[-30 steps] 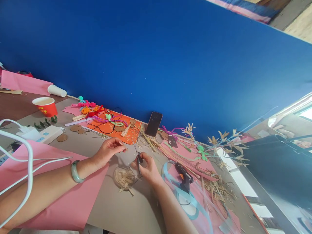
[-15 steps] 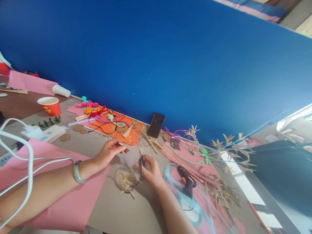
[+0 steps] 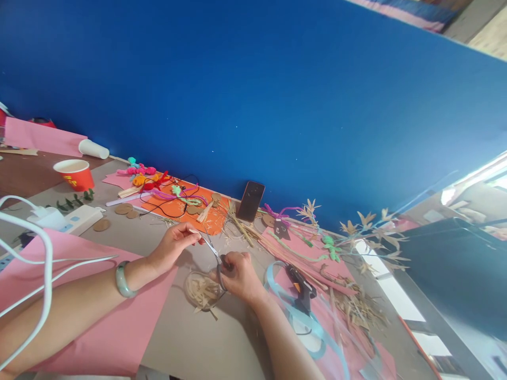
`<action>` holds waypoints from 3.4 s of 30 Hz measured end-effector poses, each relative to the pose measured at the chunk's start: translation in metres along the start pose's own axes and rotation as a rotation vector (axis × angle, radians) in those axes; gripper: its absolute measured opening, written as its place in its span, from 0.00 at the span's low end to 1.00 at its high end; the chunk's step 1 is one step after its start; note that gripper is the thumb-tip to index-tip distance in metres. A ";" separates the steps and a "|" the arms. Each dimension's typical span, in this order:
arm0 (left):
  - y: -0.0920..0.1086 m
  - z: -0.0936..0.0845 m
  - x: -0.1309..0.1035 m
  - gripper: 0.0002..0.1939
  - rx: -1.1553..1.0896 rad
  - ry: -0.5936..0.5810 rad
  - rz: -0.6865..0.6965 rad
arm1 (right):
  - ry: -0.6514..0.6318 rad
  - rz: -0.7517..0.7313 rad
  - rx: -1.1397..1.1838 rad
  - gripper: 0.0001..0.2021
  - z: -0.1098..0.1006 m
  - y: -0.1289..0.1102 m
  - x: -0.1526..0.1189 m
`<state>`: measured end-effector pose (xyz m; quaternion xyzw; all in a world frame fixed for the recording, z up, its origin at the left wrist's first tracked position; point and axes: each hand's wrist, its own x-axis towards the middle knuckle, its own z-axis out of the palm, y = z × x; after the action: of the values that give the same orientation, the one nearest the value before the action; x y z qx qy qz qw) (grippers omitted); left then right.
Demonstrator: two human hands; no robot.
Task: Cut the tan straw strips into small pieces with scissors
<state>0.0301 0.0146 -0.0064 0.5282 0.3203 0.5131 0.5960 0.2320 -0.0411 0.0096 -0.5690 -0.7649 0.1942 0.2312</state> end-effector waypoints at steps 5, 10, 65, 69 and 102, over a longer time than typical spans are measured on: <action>-0.001 0.001 0.000 0.07 0.000 0.004 -0.001 | 0.009 0.020 -0.028 0.15 -0.003 -0.002 0.001; -0.002 0.001 0.000 0.06 -0.023 0.001 0.000 | 0.039 0.007 -0.029 0.15 -0.003 -0.001 0.000; -0.013 0.007 -0.012 0.13 0.065 -0.346 -0.255 | 0.119 0.363 0.963 0.14 0.022 -0.020 -0.005; -0.011 0.008 -0.012 0.11 0.051 -0.338 -0.256 | 0.082 0.349 0.944 0.13 0.022 -0.016 -0.004; -0.016 0.002 -0.008 0.05 0.164 -0.403 -0.163 | 0.160 0.345 0.888 0.11 0.029 -0.014 -0.004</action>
<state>0.0343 0.0076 -0.0228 0.6390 0.2769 0.3198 0.6425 0.2055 -0.0494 -0.0069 -0.5471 -0.4823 0.4930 0.4744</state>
